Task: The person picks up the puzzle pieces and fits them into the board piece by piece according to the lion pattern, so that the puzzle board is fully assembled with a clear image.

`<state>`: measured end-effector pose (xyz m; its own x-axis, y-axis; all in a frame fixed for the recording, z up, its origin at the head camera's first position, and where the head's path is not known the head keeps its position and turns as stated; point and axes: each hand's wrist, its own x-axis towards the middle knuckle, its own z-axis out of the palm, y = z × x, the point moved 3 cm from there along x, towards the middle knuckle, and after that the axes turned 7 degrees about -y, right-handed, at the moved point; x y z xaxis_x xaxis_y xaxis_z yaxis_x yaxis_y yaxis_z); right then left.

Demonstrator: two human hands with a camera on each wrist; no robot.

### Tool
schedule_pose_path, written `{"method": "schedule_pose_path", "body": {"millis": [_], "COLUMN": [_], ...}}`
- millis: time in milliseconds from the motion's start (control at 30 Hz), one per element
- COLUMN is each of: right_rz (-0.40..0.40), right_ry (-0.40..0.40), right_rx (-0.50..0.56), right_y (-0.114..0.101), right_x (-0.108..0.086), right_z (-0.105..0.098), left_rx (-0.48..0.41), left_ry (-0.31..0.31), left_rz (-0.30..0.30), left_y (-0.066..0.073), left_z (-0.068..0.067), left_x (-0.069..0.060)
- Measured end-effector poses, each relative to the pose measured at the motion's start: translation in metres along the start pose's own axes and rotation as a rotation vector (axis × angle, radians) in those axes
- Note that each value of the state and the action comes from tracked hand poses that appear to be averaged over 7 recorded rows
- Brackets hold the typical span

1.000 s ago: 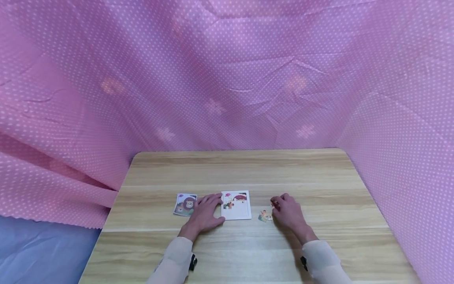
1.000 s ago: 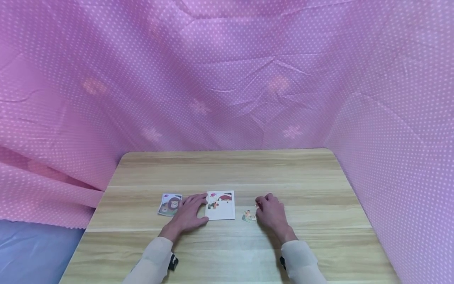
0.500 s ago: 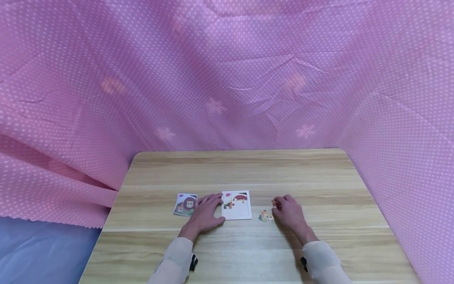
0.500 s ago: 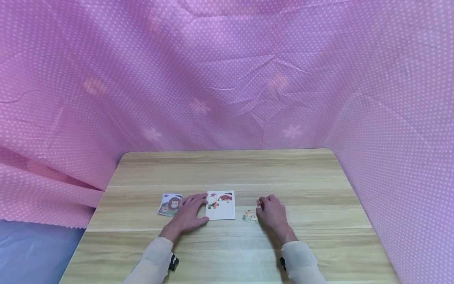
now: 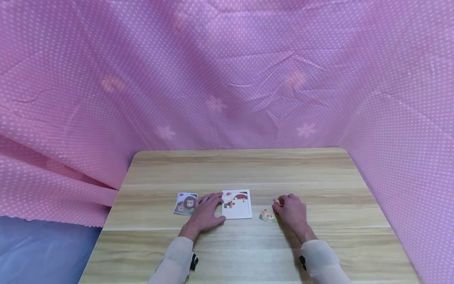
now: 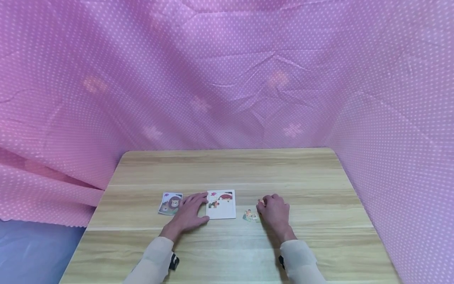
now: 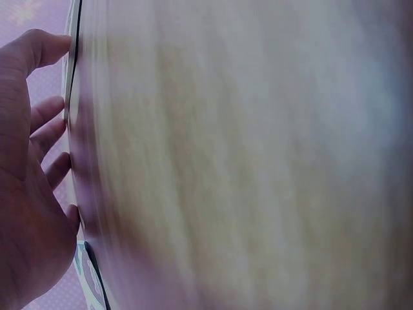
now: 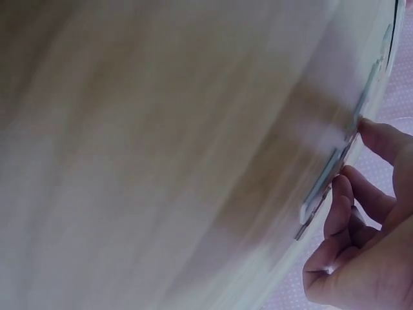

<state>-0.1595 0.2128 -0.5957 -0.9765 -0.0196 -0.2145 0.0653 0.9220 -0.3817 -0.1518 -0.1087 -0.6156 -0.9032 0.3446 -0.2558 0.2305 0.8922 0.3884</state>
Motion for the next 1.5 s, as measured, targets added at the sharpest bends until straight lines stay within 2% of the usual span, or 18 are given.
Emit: {"method": "schedule_pose_path", "body": {"millis": [100, 267, 500, 600, 800, 967, 1200, 1400, 1500], "right_rz": [0.02, 0.064, 0.054, 0.064, 0.082, 0.076, 0.049, 0.021, 0.015], "right_ry": [-0.009, -0.069, -0.103, -0.121, -0.144, -0.127, -0.068, -0.065, -0.078], "right_rx": [0.023, 0.09, 0.139, 0.17, 0.349, 0.436, 0.463, 0.483, 0.514], "right_y": [-0.001, -0.002, -0.003, -0.006, -0.014, -0.02, -0.031, -0.046, -0.054], "right_x": [0.001, 0.003, 0.006, 0.01, 0.018, 0.024, 0.032, 0.04, 0.039], "right_z": [0.0, 0.001, 0.0, -0.001, 0.0, 0.001, 0.003, 0.008, 0.012], "left_rx": [-0.004, -0.011, -0.013, -0.007, -0.004, 0.007, -0.004, -0.004, -0.011], "left_ry": [-0.006, -0.006, -0.007, -0.007, -0.01, -0.019, -0.014, -0.012, -0.008], "left_rz": [-0.001, 0.0, 0.0, 0.008, 0.017, 0.024, 0.027, 0.022, 0.024], "left_y": [0.0, 0.0, -0.001, -0.004, -0.01, -0.017, -0.022, -0.024, -0.023], "left_z": [-0.001, 0.0, -0.002, -0.005, -0.011, -0.012, -0.011, -0.01, -0.01], "left_x": [0.0, 0.001, 0.0, 0.005, 0.014, 0.023, 0.031, 0.036, 0.034]}}
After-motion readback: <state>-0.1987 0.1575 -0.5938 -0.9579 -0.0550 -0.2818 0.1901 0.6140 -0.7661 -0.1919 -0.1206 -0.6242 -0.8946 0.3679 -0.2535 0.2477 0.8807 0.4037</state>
